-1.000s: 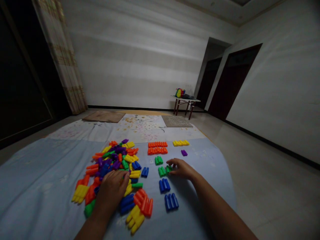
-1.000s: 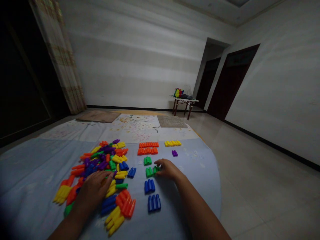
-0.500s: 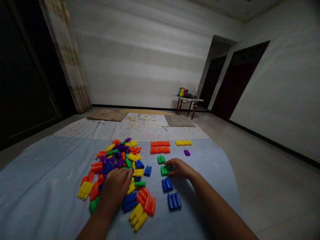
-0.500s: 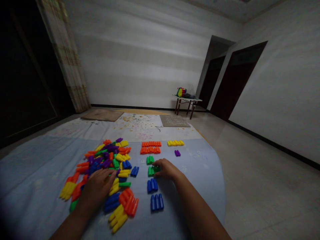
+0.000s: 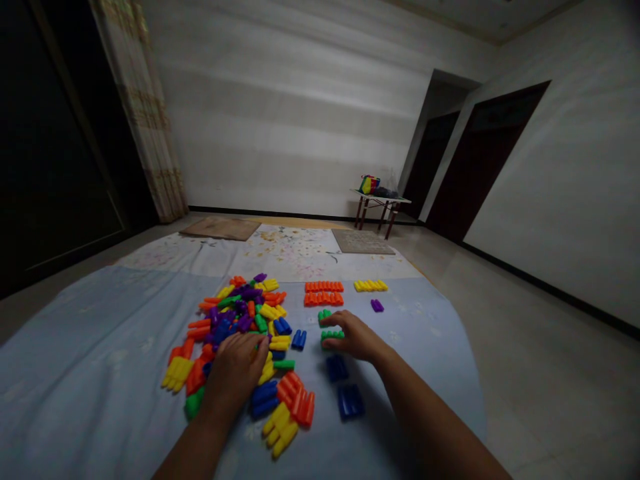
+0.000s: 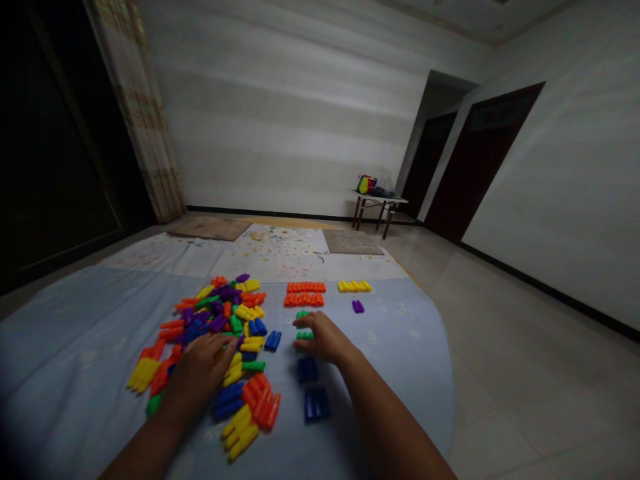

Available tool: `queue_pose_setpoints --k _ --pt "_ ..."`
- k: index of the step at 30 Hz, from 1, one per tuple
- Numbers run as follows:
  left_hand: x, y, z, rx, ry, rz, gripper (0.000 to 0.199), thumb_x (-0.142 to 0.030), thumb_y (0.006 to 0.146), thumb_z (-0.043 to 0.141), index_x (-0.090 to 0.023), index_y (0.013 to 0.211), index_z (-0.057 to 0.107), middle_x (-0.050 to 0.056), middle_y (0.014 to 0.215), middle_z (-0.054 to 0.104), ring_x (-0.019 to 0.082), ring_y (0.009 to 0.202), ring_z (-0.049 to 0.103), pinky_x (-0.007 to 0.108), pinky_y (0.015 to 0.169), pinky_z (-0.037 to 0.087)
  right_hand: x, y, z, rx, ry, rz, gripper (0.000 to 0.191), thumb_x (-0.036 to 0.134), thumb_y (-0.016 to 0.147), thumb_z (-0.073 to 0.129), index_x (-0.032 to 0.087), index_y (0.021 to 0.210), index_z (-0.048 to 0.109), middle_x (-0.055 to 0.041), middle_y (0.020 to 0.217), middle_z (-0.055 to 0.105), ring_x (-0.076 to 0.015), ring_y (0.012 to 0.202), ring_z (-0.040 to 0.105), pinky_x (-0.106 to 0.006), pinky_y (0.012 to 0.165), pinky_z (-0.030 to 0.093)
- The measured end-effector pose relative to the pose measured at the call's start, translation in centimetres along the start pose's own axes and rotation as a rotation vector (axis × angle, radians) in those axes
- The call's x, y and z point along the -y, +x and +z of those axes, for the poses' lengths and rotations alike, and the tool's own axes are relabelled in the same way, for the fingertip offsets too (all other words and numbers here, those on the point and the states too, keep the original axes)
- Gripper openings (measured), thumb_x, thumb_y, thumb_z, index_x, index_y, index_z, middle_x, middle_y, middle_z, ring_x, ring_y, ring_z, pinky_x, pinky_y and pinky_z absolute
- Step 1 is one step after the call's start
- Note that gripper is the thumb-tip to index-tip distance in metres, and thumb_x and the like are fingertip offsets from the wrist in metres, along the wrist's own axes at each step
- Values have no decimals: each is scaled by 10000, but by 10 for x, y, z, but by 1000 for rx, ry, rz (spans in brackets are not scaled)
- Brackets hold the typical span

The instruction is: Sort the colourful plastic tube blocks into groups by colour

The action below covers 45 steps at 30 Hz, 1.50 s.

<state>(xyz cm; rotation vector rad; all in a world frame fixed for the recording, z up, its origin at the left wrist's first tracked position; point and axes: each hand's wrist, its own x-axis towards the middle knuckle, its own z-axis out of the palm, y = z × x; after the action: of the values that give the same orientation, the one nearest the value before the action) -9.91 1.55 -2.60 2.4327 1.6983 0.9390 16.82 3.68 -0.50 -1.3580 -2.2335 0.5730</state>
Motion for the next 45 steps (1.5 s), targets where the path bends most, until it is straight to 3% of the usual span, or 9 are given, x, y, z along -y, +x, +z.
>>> queue_pose_setpoints --k 5,10,14,19,25,31,36,41,45 --pt "1 -1 1 -4 15 22 311 -399 868 383 -206 798 616 40 850 668 183 843 589 350 865 406 45 7 27 106 -95 -166 392 331 697 708 213 1066 651 -80 998 647 -227 959 551 -321 851 413" --pt "1 1 -3 3 19 11 315 -408 869 382 -206 823 619 45 875 674 189 866 594 358 873 404 57 12 41 157 -187 -192 225 249 722 668 254 946 681 -26 894 672 -196 866 569 -282 796 406" --pt "-1 2 -4 -5 23 14 328 -419 869 374 -207 831 622 45 867 676 191 858 601 360 863 415 36 2 22 -24 -67 -53 205 255 769 599 221 963 656 -20 863 668 -164 817 578 -260 754 420" --pt "4 3 -1 -62 25 -1 335 -432 854 392 -200 881 631 65 945 675 203 891 606 374 868 429 -18 -23 -3 -331 84 266 247 303 799 537 178 994 621 -26 768 662 -146 700 588 -259 682 443" --pt "30 9 -11 -124 61 -77 376 -477 811 433 -218 986 642 73 1125 629 236 1053 563 410 937 419 -61 -41 4 -248 81 465 237 340 769 549 170 902 647 -17 688 650 -144 625 581 -239 575 409" --pt "73 13 -40 -211 67 -202 411 -494 810 415 -194 1007 616 80 1115 629 242 1047 560 425 948 424 -69 -44 7 -225 53 410 323 357 747 577 150 984 651 -62 847 662 -172 770 598 -269 703 440" --pt "109 4 -52 -149 114 -474 427 -479 789 436 -173 1024 618 92 1079 629 264 1010 569 427 881 463 -69 -42 6 -184 69 288 422 300 676 652 150 1070 633 -65 959 632 -190 870 571 -292 795 439" --pt "111 -6 -51 -92 55 -606 499 -493 811 376 -153 1105 594 106 1085 615 271 971 586 400 829 487 -63 -42 9 -189 84 262 309 254 684 636 148 973 666 -52 891 632 -181 822 565 -288 756 440" --pt "108 -9 -38 -82 -23 -644 508 -486 789 386 -140 1093 603 111 1053 634 267 970 589 404 863 472 -68 -43 12 -190 103 266 306 260 672 654 152 958 665 -49 858 634 -180 791 569 -296 737 450"
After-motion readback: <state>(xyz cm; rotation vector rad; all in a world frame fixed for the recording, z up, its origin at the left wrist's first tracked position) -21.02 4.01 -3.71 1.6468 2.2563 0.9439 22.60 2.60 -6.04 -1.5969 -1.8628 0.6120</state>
